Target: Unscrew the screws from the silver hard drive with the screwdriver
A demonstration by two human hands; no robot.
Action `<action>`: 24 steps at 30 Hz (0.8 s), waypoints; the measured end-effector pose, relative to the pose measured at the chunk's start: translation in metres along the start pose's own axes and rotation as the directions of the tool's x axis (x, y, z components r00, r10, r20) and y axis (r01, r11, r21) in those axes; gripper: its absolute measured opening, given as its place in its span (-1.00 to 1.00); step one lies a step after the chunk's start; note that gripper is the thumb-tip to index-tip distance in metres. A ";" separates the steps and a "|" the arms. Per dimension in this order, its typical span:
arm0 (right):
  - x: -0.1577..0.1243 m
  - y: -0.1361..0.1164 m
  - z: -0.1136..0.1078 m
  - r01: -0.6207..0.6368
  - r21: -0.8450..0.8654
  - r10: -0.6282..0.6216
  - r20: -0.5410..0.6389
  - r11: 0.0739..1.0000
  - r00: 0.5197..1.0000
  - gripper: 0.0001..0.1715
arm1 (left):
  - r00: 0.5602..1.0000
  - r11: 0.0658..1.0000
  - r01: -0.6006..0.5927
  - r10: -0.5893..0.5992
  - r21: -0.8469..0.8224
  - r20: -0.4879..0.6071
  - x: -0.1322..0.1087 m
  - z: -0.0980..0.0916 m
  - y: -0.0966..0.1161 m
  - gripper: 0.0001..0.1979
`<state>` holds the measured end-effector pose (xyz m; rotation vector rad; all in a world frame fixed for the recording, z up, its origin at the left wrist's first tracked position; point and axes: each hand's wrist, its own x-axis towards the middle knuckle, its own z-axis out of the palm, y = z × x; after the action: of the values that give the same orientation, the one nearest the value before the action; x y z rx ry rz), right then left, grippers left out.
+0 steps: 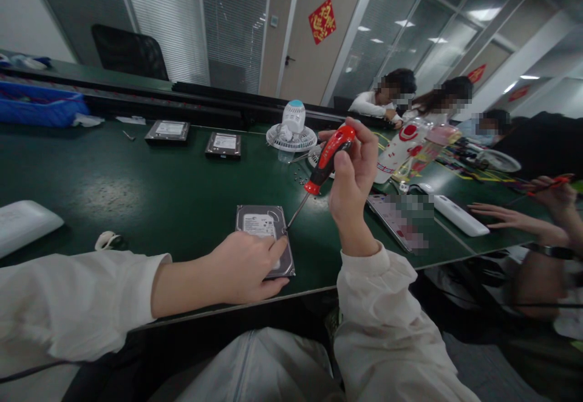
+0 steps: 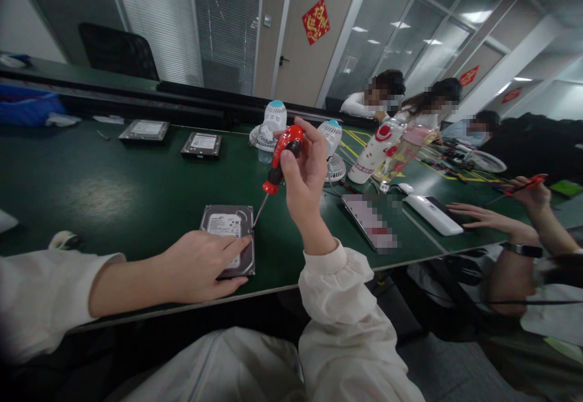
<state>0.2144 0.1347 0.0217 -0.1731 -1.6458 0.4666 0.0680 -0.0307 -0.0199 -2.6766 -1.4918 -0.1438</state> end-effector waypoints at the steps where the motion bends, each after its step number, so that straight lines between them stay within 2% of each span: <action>1: 0.000 -0.002 0.001 0.006 -0.019 -0.006 -0.007 1.000 1.000 -0.49 | 1.000 1.000 0.000 0.000 0.000 0.000 0.000 0.000 0.000 -0.38; 4: 0.000 -0.005 0.002 0.006 -0.016 -0.006 -0.018 1.000 1.000 -0.43 | 1.000 1.000 0.003 -0.003 -0.002 0.004 0.000 -0.001 0.000 -0.38; 7: -0.001 -0.002 0.002 -0.001 0.092 0.003 -0.017 0.996 1.000 -0.41 | 1.000 1.000 0.007 -0.007 -0.008 0.014 0.000 -0.001 0.001 -0.38; 10: -0.002 0.004 0.001 0.004 0.190 -0.007 0.015 0.982 1.000 -0.52 | 1.000 1.000 0.006 -0.006 -0.007 0.015 0.001 -0.001 0.000 -0.38; 12: -0.002 0.005 0.000 0.008 0.158 -0.010 0.012 0.987 1.000 -0.58 | 1.000 1.000 0.006 -0.006 -0.004 0.008 0.001 0.000 0.000 -0.39; 16: -0.002 0.001 -0.001 -0.006 -0.063 0.002 -0.062 0.998 0.998 -0.46 | 1.000 1.000 0.003 -0.003 -0.008 0.002 0.001 0.000 0.001 -0.38; 18: -0.002 -0.001 -0.001 -0.012 -0.108 0.006 -0.057 0.994 0.998 -0.42 | 1.000 1.000 0.000 0.000 -0.010 0.004 0.000 0.000 0.001 -0.39; 24: -0.001 0.001 -0.001 -0.012 0.020 0.012 0.006 1.000 1.000 -0.48 | 1.000 1.000 0.006 -0.006 -0.002 0.008 -0.001 -0.001 0.000 -0.39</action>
<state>0.2153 0.1351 0.0201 -0.1670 -1.6467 0.4925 0.0679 -0.0315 -0.0190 -2.6778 -1.5029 -0.1362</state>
